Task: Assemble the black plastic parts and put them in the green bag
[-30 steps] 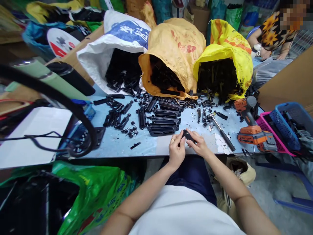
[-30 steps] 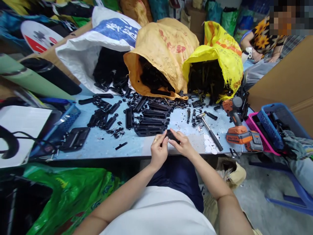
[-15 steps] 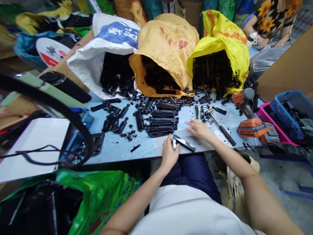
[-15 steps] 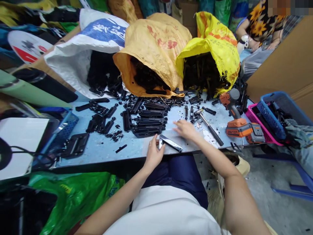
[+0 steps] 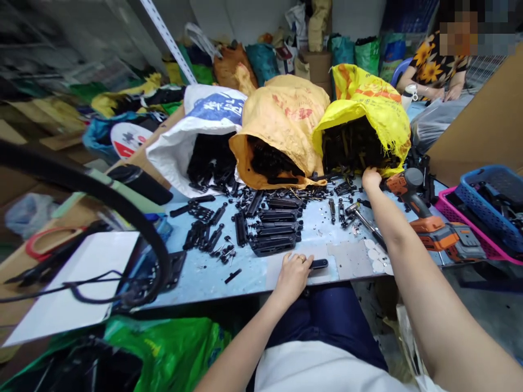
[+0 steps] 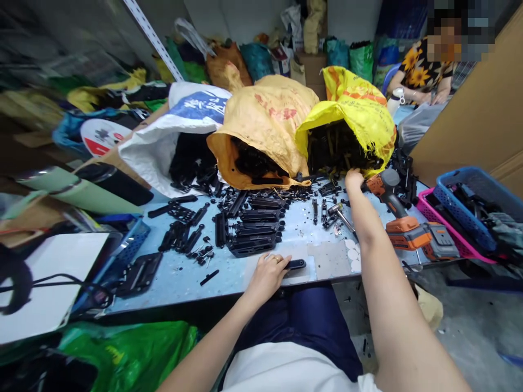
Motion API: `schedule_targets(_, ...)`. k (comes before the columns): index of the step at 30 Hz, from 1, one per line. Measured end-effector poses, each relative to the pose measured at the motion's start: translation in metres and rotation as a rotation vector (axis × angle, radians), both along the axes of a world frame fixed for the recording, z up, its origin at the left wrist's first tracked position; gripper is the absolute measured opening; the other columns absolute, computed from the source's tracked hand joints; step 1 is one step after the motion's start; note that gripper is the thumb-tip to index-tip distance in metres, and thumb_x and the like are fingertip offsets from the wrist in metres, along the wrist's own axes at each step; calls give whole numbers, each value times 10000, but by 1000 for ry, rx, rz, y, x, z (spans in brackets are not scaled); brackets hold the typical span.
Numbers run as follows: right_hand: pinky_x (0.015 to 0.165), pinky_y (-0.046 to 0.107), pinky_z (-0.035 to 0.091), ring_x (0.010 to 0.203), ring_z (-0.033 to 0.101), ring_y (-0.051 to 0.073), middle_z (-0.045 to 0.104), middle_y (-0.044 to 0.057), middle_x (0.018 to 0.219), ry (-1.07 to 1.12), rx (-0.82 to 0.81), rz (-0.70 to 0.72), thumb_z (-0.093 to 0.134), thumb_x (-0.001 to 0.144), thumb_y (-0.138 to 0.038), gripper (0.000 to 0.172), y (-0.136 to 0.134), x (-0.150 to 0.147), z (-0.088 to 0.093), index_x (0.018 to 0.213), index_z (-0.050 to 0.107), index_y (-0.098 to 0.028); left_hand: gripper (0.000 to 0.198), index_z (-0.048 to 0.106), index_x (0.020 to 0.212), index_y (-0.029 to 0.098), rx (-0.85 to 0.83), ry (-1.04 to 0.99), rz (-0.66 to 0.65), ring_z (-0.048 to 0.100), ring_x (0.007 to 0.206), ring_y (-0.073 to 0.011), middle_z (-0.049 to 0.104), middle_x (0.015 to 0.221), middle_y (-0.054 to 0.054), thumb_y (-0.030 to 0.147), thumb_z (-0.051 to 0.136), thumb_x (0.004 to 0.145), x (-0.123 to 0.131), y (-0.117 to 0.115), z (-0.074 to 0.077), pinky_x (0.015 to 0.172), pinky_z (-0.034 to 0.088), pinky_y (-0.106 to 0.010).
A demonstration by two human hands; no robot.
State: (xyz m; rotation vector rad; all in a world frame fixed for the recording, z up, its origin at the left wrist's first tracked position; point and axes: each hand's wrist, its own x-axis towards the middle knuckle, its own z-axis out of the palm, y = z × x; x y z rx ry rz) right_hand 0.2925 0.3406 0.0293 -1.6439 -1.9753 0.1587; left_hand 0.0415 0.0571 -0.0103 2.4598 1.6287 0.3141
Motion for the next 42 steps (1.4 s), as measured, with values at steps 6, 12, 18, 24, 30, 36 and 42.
schedule_targets(6,796,535,423,984,566,372,575,210,940,-81,-33,-164,390,882,-224,304,-59,-11,21,1079,573,-82,358,541,1169,202,-79,-265,98,561,941,-221,607,963,-89,268,547,817,-6,-6,-12,822,458,-372)
schedule_targets(12,720,355,504,760,613,188,651,80,865,256,-116,103,457,838,-432,425,-195,-7,17,1144,588,-168,500,461,1253,202,-229,-1080,390,621,859,-174,596,1035,-94,478,462,836,-7,7,-10,760,511,-325)
schedule_targets(18,469,261,464,467,523,103,621,14,631,828,-619,316,520,756,-562,532,-270,-23,-13,1073,625,-148,551,546,1151,154,-389,-1344,465,624,684,-145,645,909,-69,527,549,745,2,18,9,668,509,-287)
schedule_targets(24,739,333,480,797,623,194,668,81,862,172,-468,460,503,803,-504,369,-270,-27,-5,912,648,-182,309,642,726,152,-165,-1125,472,572,601,-138,594,593,-5,433,521,767,23,-4,20,615,462,-248)
schedule_targets(30,641,269,448,792,633,198,660,59,906,-403,-486,561,464,857,-277,223,-268,-32,3,1049,549,-203,291,633,842,164,36,-814,246,587,775,-158,631,774,-51,276,368,889,27,-2,20,745,461,-281)
schedule_targets(36,614,259,415,855,609,200,558,111,1154,-595,-358,449,429,811,-157,255,-219,-48,-1,1048,524,-168,212,622,966,156,186,-331,25,539,885,-217,601,893,-94,259,479,848,5,6,-2,780,469,-370)
schedule_targets(42,593,247,373,823,603,196,625,74,1002,-663,-385,454,428,815,-137,193,-191,-59,7,960,547,-184,240,613,987,157,313,-204,81,530,886,-222,578,932,-113,292,450,875,5,-4,-13,770,462,-376)
